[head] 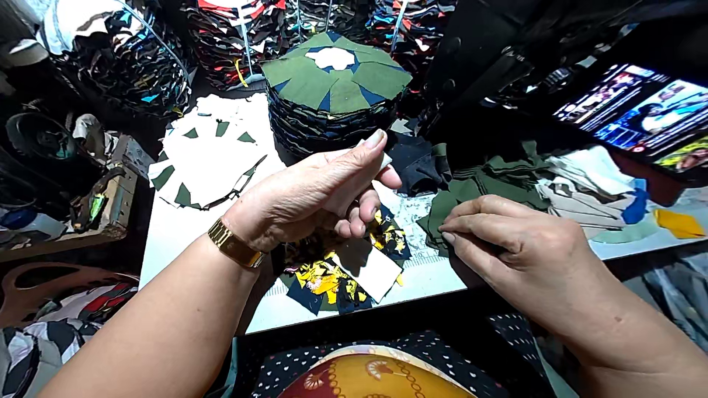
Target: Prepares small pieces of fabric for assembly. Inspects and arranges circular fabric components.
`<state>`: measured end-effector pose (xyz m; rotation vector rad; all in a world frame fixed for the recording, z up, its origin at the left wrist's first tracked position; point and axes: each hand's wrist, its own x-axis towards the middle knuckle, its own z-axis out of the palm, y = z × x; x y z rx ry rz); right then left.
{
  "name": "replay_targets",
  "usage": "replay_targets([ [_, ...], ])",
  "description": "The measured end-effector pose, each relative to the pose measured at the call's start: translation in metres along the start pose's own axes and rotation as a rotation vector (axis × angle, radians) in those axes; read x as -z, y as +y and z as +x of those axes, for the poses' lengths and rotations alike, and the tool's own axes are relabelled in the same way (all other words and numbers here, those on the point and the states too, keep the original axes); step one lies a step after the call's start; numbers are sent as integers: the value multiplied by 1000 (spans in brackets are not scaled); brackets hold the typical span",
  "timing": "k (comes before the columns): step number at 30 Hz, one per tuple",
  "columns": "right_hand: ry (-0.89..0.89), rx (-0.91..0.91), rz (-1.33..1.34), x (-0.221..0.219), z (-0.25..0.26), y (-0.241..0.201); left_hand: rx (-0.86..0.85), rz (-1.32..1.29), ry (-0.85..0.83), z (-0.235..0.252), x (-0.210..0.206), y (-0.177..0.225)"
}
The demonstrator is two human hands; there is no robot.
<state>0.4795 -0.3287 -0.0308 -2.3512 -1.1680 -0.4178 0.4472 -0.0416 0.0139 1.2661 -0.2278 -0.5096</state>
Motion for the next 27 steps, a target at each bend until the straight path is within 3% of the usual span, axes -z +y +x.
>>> replay_targets([
  [14,-29,49,-50,-1,1,-1,-13,-120,34,0,-2,0],
  [27,-5,-30,60,-2,1,9,-21,-169,120,-1,-1,0],
])
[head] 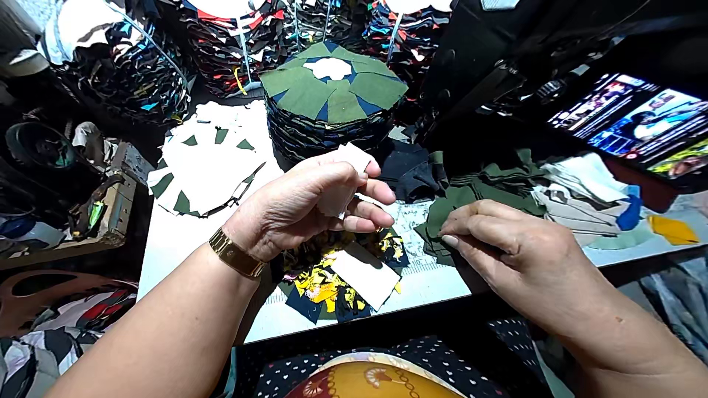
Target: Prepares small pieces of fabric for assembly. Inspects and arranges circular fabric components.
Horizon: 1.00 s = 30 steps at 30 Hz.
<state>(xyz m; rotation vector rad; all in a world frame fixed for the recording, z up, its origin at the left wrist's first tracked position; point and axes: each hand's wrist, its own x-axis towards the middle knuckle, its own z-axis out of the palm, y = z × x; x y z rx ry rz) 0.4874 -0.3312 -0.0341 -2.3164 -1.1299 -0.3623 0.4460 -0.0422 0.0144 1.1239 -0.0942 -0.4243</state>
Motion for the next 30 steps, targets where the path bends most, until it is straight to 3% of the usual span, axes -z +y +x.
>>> replay_targets([
  [4,63,-95,53,2,1,2,-15,14,5,1,2,-3],
  [9,300,-212,161,16,10,-12,-95,43,-93,5,7,-7],
  [17,238,-17,555,15,27,-68,-51,331,-253,-1,-6,-9],
  [21,276,-118,772,2,19,-74,-44,480,-324,-4,2,-1],
  [26,283,-304,705,-20,-3,-78,-59,688,-314,-4,10,3],
  [30,252,-309,552,-38,-14,-78,-75,979,-334,0,11,1],
])
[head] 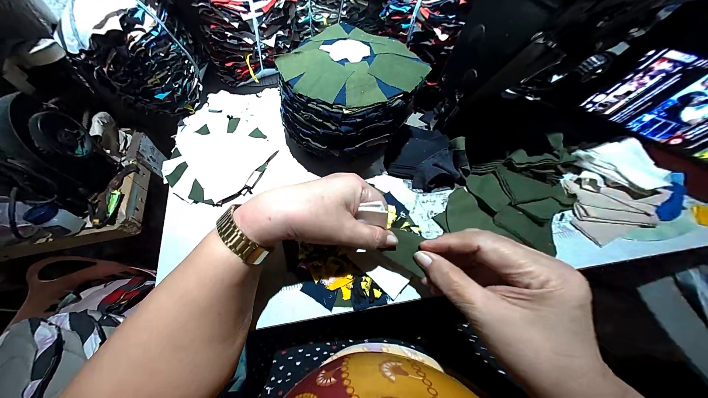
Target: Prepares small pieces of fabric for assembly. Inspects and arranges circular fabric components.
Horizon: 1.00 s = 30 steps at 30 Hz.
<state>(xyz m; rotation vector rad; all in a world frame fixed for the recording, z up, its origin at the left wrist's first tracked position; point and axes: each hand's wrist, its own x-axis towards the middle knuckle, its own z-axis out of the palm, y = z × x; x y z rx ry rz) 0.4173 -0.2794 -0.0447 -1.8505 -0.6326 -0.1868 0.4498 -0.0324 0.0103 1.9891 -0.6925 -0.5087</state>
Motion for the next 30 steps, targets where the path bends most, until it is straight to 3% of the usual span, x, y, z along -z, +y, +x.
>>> replay_targets([
  [7,-77,218,-463,-5,2,12,249,578,33,5,-12,14],
  [11,-116,195,-426,9,11,7,230,620,130,0,-11,17],
  [13,-99,183,-347,19,18,2,113,454,243,-2,-7,11],
  [15,-57,185,-309,27,23,-1,13,82,302,-2,-5,10],
  [19,27,192,-194,37,29,1,3,-862,224,2,-13,22],
  [22,100,233,-136,41,32,2,-59,-1256,91,8,-18,15],
  [25,126,324,-159,41,31,-6,-46,-1374,64,10,-26,14],
  [30,28,479,-180,22,35,-19,7,-1309,113,5,-35,20],
])
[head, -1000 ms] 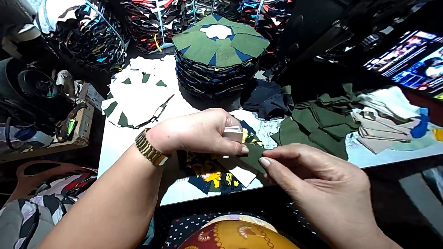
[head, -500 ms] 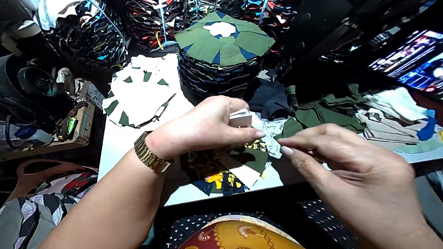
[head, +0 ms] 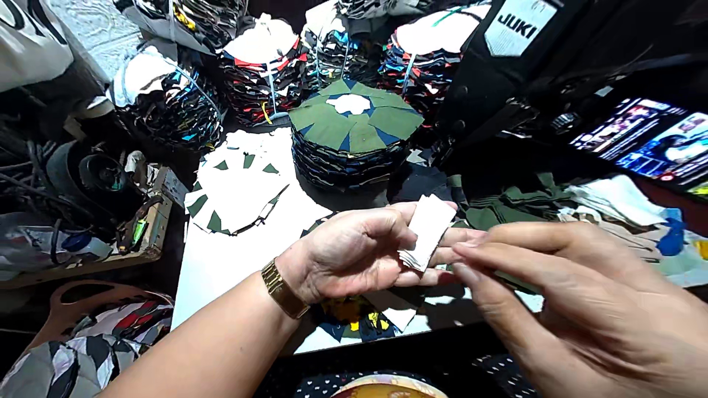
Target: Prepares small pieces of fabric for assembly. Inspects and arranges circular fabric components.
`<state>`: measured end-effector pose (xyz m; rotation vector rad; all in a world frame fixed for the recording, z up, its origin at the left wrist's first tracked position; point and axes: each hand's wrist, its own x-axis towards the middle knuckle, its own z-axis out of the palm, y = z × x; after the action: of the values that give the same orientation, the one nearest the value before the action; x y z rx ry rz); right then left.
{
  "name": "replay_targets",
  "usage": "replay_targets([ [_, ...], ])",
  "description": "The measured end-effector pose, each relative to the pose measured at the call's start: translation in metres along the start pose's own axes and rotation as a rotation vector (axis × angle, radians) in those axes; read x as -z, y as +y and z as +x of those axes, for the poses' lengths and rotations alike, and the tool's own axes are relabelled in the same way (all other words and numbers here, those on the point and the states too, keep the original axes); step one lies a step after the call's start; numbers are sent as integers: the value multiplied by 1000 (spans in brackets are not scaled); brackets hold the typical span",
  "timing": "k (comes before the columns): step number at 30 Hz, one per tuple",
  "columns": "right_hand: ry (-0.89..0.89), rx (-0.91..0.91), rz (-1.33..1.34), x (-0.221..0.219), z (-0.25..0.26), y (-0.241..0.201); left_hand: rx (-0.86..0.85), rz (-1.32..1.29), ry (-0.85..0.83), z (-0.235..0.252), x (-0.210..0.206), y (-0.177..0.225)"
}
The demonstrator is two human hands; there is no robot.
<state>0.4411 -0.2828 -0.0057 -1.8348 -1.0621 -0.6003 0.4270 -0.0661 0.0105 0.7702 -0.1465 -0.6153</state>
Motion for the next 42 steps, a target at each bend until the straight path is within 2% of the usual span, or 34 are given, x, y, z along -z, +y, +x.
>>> replay_targets([
  [3,-79,21,-88,-7,5,-1,6,88,15,-1,0,-1],
  [6,-147,40,-159,-8,8,-1,-9,62,-2,-1,2,-2],
  [14,-102,139,-283,-14,10,0,7,-69,-13,2,1,-5],
  [19,-116,153,-296,-17,11,5,4,-50,-3,3,0,-7],
  [22,-107,88,-221,-14,11,8,5,13,-34,3,-1,-5],
  [25,-72,-55,-65,-11,12,9,0,43,-45,3,0,-4],
  [28,-43,-213,22,-7,13,8,12,-10,50,4,-2,-2],
  [30,-52,-243,39,-5,13,9,22,-14,161,4,-8,0],
  [32,-76,-181,3,-2,14,12,9,75,235,3,-11,1],
  [36,-139,-32,-18,1,16,18,-52,144,228,1,-5,-3],
  [42,-107,14,-23,-1,15,18,-44,247,168,3,-2,-4],
])
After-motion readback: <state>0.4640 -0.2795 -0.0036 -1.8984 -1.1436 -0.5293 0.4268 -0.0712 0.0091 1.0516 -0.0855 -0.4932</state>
